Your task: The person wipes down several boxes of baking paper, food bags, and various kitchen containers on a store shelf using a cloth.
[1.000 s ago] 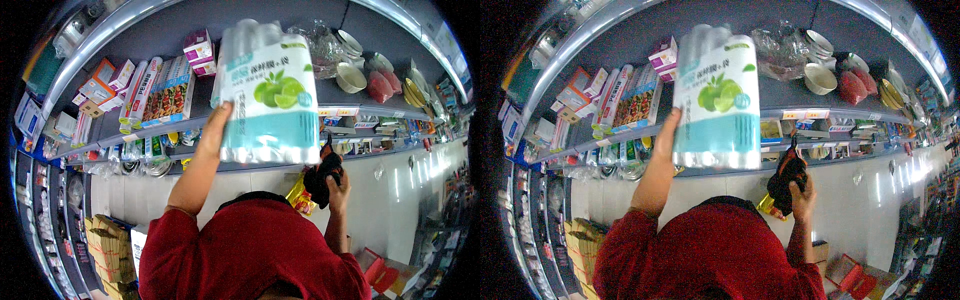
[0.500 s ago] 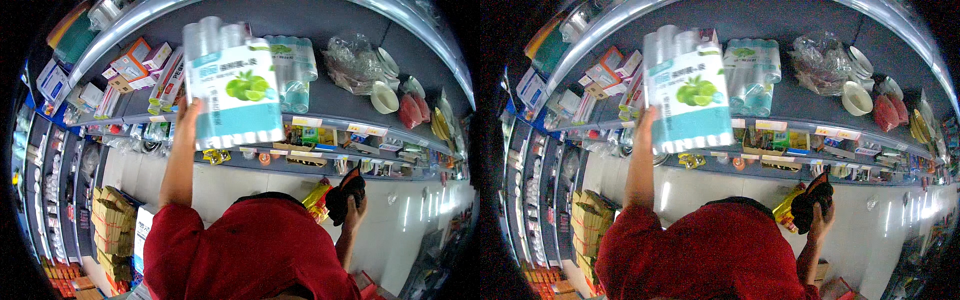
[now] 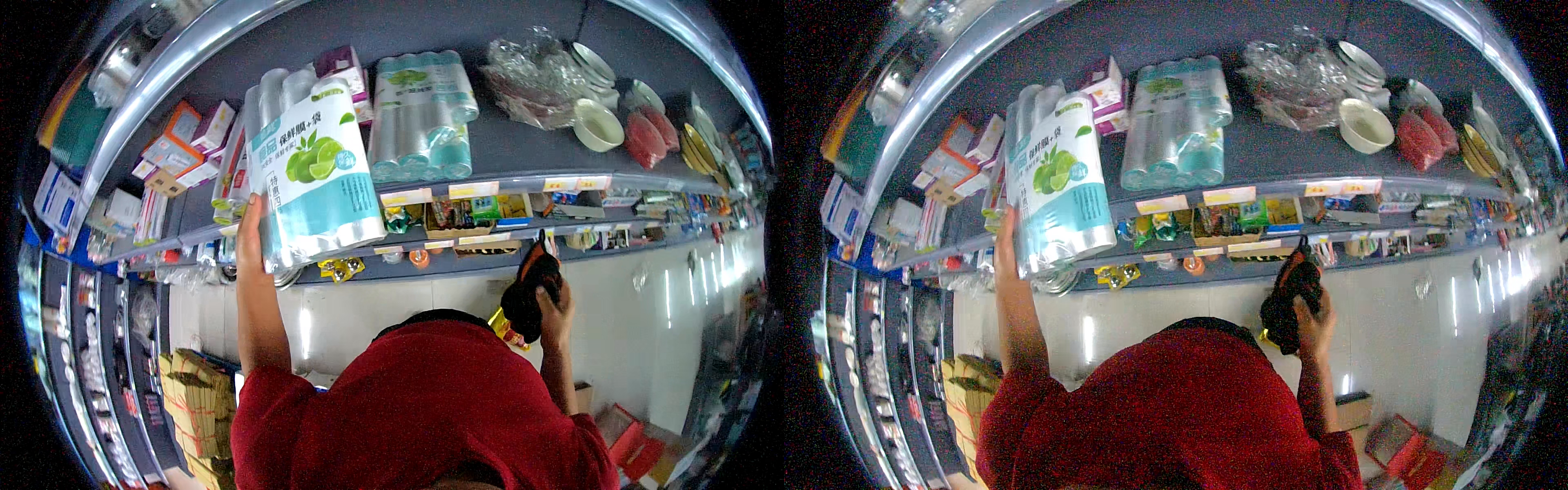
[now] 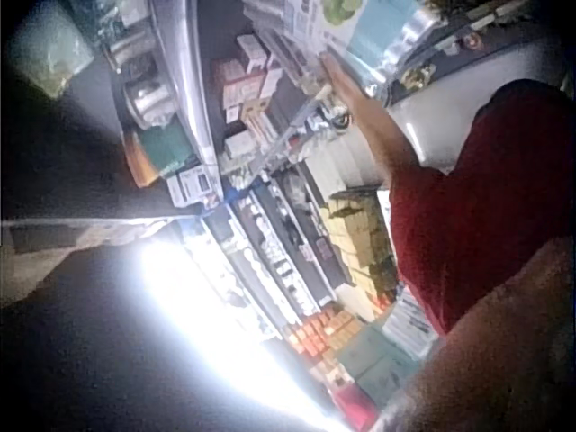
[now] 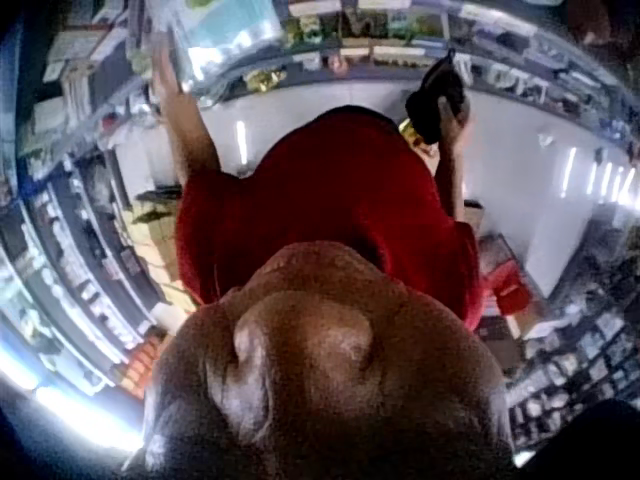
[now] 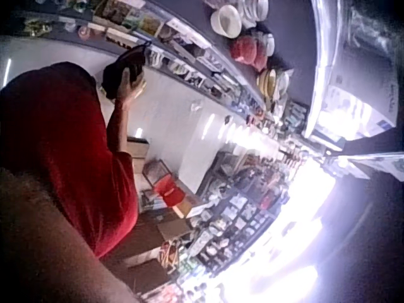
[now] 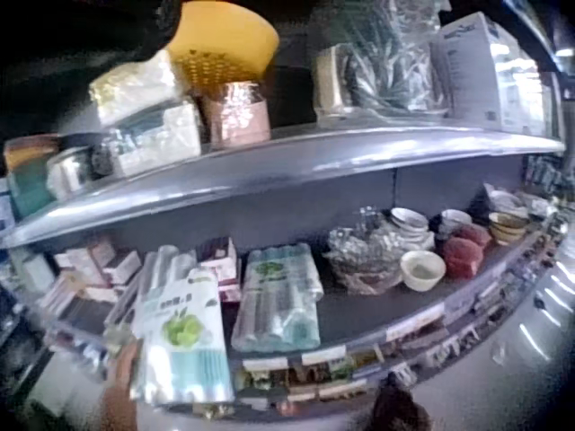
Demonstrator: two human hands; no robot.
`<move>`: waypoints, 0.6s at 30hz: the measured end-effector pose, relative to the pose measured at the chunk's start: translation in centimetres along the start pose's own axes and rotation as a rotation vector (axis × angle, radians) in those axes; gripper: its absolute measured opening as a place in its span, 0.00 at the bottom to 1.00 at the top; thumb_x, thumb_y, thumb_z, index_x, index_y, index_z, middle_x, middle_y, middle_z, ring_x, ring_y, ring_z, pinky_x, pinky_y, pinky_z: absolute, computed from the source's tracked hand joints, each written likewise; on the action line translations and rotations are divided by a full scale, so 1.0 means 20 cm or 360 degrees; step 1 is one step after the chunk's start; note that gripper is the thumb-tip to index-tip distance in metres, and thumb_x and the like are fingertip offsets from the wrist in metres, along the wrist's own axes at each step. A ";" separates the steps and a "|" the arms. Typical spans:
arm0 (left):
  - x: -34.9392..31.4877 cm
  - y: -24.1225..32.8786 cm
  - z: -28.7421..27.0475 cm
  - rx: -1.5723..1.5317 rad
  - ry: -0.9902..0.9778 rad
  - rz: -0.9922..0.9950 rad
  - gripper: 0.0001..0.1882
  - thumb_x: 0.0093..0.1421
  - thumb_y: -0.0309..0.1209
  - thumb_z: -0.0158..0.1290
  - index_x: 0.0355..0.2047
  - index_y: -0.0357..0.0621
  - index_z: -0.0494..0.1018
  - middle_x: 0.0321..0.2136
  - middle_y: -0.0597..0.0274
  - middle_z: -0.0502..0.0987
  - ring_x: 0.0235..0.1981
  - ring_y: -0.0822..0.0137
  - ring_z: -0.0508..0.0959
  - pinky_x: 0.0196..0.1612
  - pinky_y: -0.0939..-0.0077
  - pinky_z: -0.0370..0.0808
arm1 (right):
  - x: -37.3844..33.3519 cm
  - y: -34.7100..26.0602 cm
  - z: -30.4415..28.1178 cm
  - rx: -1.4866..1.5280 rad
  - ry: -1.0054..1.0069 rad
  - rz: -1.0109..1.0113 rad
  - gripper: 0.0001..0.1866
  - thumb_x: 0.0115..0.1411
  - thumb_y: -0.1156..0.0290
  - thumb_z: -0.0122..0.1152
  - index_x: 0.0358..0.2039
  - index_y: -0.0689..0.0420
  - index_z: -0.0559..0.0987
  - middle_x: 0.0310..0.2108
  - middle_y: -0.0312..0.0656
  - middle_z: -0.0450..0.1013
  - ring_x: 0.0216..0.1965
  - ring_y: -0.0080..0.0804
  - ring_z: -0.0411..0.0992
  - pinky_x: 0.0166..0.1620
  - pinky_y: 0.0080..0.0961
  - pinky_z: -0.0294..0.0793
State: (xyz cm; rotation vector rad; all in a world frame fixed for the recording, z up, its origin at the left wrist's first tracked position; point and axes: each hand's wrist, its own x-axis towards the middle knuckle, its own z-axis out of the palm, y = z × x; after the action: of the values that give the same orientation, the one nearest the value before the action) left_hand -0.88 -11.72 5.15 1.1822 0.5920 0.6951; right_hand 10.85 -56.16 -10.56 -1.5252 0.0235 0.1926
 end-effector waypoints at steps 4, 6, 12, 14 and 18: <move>0.05 -0.03 0.23 -0.0077 -0.0202 -0.0041 0.26 0.61 0.44 0.47 0.53 0.37 0.64 0.45 0.57 0.72 0.42 0.66 0.75 0.44 0.73 0.73 | -0.01 0.01 0.01 -0.0104 0.0060 -0.0056 0.19 0.55 0.76 0.58 0.48 0.62 0.70 0.36 0.38 0.70 0.38 0.27 0.67 0.44 0.23 0.68; 0.07 -0.04 0.31 -0.0152 -0.0388 0.0003 0.26 0.62 0.43 0.47 0.53 0.37 0.63 0.46 0.56 0.72 0.43 0.66 0.74 0.44 0.72 0.73 | -0.03 0.00 -0.01 -0.0134 0.0054 0.0012 0.20 0.55 0.75 0.58 0.49 0.62 0.69 0.38 0.39 0.70 0.40 0.28 0.68 0.45 0.24 0.68; 0.13 -0.11 0.35 -0.0244 -0.0485 -0.0030 0.26 0.62 0.43 0.47 0.53 0.37 0.63 0.47 0.55 0.71 0.45 0.64 0.73 0.47 0.69 0.71 | -0.10 0.11 -0.17 0.0154 0.0345 0.0021 0.22 0.56 0.76 0.58 0.52 0.63 0.68 0.45 0.43 0.70 0.45 0.30 0.68 0.49 0.26 0.67; 0.15 -0.16 0.33 -0.0097 -0.0337 -0.0113 0.31 0.59 0.47 0.49 0.54 0.35 0.62 0.48 0.54 0.70 0.48 0.62 0.71 0.50 0.69 0.69 | -0.13 0.05 -0.16 0.0273 0.0326 0.0073 0.23 0.55 0.76 0.58 0.52 0.63 0.67 0.47 0.44 0.69 0.46 0.31 0.68 0.49 0.27 0.66; 0.03 -0.15 0.40 0.0132 -0.0124 -0.0107 0.30 0.59 0.45 0.50 0.54 0.35 0.63 0.48 0.55 0.70 0.47 0.64 0.71 0.49 0.71 0.68 | -0.12 0.14 -0.23 0.0140 0.0501 0.0046 0.21 0.55 0.76 0.58 0.50 0.64 0.69 0.46 0.45 0.70 0.45 0.33 0.69 0.48 0.28 0.68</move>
State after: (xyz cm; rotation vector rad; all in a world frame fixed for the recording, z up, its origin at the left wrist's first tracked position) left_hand 5.99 -16.83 4.41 1.2552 0.5972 0.5695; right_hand 8.56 -60.92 -13.26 -1.4554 0.3005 -0.0270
